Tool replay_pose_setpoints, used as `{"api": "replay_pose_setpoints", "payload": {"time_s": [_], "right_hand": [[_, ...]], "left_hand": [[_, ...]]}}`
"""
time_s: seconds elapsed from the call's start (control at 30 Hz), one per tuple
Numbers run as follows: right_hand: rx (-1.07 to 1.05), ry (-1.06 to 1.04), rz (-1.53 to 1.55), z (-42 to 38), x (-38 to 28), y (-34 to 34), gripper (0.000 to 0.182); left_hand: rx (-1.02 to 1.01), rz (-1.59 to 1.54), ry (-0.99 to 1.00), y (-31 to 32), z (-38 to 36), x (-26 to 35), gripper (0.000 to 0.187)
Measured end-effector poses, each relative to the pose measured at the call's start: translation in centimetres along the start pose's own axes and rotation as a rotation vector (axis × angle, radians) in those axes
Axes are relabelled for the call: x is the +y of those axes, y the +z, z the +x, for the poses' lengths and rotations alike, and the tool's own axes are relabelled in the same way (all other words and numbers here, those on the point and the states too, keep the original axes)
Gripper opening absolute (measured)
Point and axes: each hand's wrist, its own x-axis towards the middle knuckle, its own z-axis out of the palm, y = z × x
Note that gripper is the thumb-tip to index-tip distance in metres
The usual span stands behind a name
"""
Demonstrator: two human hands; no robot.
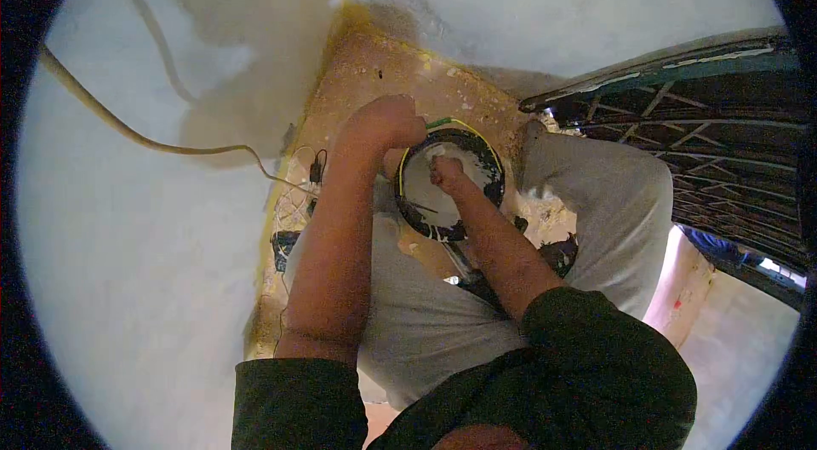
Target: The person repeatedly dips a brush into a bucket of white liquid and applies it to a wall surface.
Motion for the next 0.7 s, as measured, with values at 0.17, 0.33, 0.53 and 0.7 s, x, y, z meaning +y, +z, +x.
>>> {"api": "replay_pose_setpoints", "payload": {"time_s": [0.17,0.33,0.53,0.7], "right_hand": [[-0.036,-0.326,-1.056,-0.5,-0.7,4.5,0.008],[0.104,-0.013,0.558,-3.6,-3.7,-1.4,0.009],[0.125,-0.163,-0.200,-5.2,-6.7,-0.6,0.027],[0.034,0.040,1.273,-6.1,-5.2,-3.1,0.011]], "left_hand": [[0.034,0.071,0.061,1.0,1.5,-0.6,0.042],[0.012,0.047,0.013,-0.3,0.4,0.5,0.040],[0.028,0.033,0.017,0.7,1.1,-0.3,0.044],[-0.048,0.053,-0.008,0.8,1.6,-0.3,0.045]]}}
